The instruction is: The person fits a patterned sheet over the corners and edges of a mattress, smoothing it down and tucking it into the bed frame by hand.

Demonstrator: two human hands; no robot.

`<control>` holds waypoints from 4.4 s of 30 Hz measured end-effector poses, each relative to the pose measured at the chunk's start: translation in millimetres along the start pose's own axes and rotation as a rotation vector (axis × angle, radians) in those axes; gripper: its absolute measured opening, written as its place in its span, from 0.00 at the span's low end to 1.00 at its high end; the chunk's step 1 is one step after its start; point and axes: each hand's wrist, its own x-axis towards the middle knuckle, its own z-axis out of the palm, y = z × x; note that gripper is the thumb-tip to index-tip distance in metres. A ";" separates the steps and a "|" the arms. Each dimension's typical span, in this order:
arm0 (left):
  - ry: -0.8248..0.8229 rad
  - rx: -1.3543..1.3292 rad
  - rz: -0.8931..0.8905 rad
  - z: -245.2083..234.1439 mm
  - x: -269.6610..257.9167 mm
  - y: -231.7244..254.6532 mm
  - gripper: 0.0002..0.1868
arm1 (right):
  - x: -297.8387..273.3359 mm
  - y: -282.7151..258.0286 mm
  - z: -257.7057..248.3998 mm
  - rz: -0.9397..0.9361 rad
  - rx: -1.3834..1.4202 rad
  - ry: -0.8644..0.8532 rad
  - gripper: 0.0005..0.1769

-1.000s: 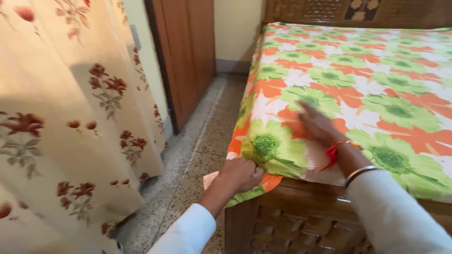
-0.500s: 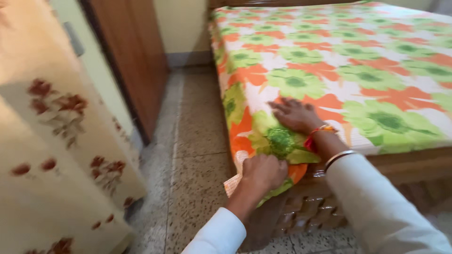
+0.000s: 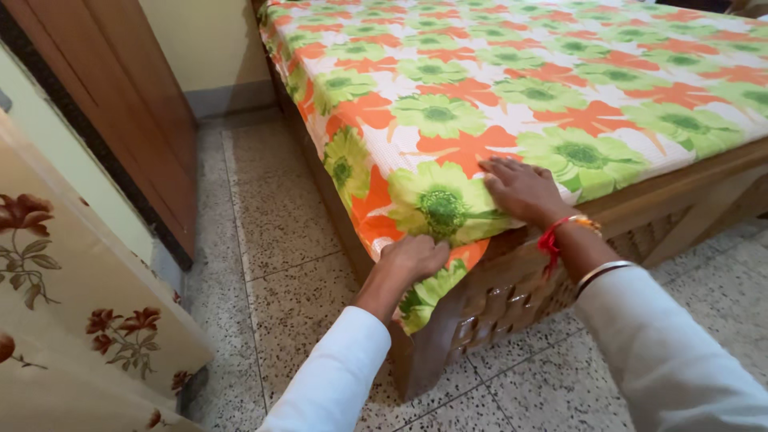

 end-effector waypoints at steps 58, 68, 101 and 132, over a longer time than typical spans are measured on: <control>0.128 0.265 0.240 -38.9 -52.6 40.5 0.19 | -33.5 -78.8 -27.7 -0.400 -0.349 -0.030 0.38; -0.012 0.017 0.110 19.8 4.9 -2.1 0.25 | -7.3 -38.1 -36.6 -0.367 0.029 -0.352 0.42; 0.186 0.070 0.035 7.0 -31.7 64.2 0.44 | -49.0 -15.8 -31.6 -0.553 -0.098 0.072 0.38; 0.522 0.059 -0.003 10.1 31.6 -32.2 0.19 | -73.0 -26.8 27.8 -0.579 0.114 0.389 0.37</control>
